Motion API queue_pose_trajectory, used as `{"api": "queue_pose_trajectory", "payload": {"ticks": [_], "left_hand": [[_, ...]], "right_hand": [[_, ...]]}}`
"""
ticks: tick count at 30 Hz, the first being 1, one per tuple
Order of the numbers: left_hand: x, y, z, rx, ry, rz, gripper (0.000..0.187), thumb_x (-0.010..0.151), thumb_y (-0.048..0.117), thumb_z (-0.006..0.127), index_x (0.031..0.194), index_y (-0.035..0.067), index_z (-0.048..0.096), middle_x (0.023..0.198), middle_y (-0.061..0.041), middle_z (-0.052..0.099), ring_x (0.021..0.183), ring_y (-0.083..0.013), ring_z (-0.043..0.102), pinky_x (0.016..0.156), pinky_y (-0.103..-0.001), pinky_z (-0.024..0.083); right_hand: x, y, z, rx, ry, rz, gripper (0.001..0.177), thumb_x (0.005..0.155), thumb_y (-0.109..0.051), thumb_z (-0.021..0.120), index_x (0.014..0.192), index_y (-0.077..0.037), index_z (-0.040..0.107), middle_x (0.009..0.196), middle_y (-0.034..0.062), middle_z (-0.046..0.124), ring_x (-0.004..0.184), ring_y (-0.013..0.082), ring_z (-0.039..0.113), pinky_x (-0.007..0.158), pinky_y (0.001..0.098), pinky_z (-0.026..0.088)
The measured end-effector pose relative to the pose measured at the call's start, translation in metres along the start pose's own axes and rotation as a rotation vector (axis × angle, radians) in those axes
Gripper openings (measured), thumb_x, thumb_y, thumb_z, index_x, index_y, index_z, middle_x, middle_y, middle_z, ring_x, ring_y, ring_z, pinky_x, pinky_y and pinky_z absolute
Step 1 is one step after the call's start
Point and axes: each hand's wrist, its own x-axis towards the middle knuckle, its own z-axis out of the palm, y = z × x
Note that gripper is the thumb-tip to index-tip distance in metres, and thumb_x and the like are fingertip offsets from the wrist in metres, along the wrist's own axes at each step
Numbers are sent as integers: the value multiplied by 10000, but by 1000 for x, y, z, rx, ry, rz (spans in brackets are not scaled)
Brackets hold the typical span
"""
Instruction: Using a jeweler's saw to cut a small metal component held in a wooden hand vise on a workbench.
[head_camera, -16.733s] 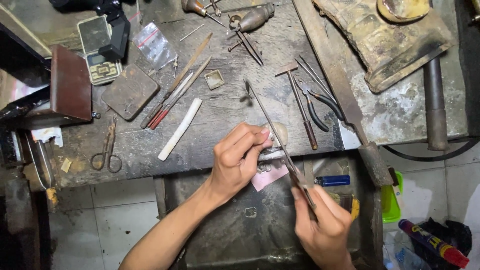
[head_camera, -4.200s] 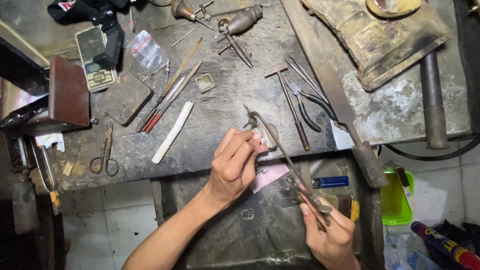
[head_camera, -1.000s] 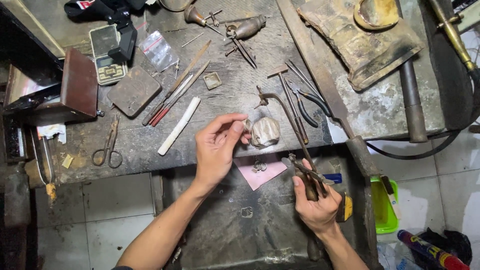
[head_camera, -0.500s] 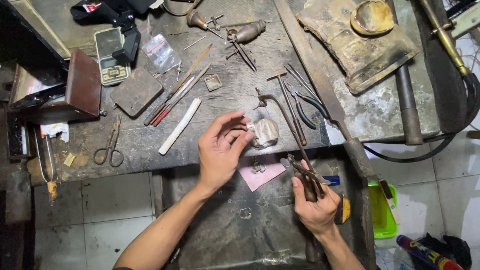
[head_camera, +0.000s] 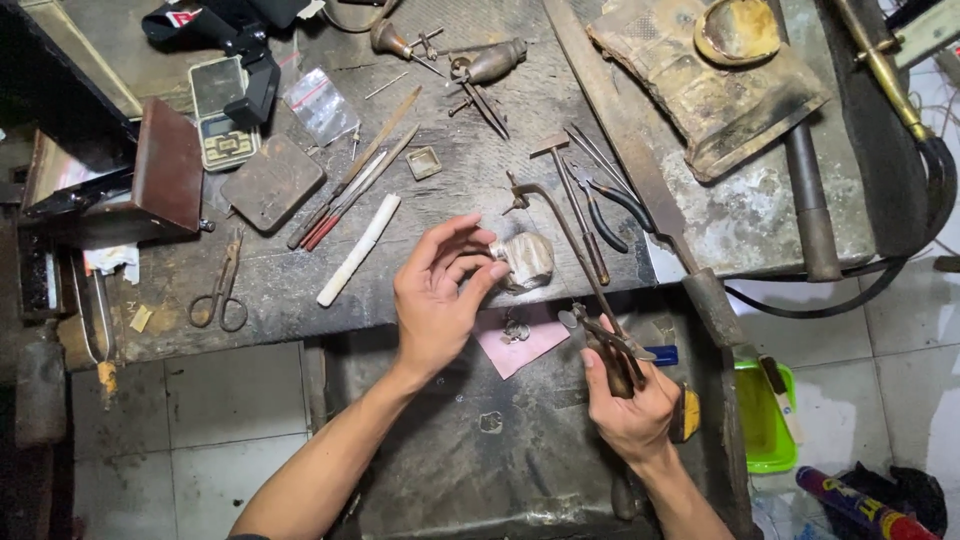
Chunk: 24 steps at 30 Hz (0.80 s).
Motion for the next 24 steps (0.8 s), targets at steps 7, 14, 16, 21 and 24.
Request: {"api": "queue_pose_trajectory", "payload": {"ticks": [7,14,16,21,24], "left_hand": [[-2,-7,-1,7,3,16,550,864,-43,779,1360,-19,543,1159,-205,680,1083,-220,688,984,-292,616],[-3,-9,-1,12,1,81,541,879,-74,756,1370,-10,539,1142,-182,667,1098,-229,675,989,-317,633],[-3,-9,-1,29,5,86,531,878,-74,756,1361,-9,545,1129,-180,670,1091,-227,676,985,-319,637],[-3,-9,-1,69,-1,146,542,871,-121,749,1359,-7,544,1064,-162,688,1060,-212,688,1017,-311,617],[-4,-10,-1,82,-10,155,538,877,-121,744,1362,-8,538,1061,-164,696,1056,-225,700,1015,-330,629]], "right_hand": [[2,-1,-1,24,-7,-14,218,884,-69,766,877,112,646,1113,301,726,851,301,792,604,274,612],[3,-2,-3,26,-13,-4,256,873,-76,780,938,139,655,1110,297,728,890,329,787,715,316,656],[4,-4,-4,24,-14,-7,268,874,-75,780,967,147,663,1116,292,729,893,327,786,731,319,657],[3,-4,-5,-6,-2,13,371,903,-83,767,1183,141,673,1165,227,739,934,269,775,842,291,629],[7,-9,-6,17,-13,26,364,904,-63,760,1205,124,673,1168,225,740,895,249,781,798,271,640]]}}
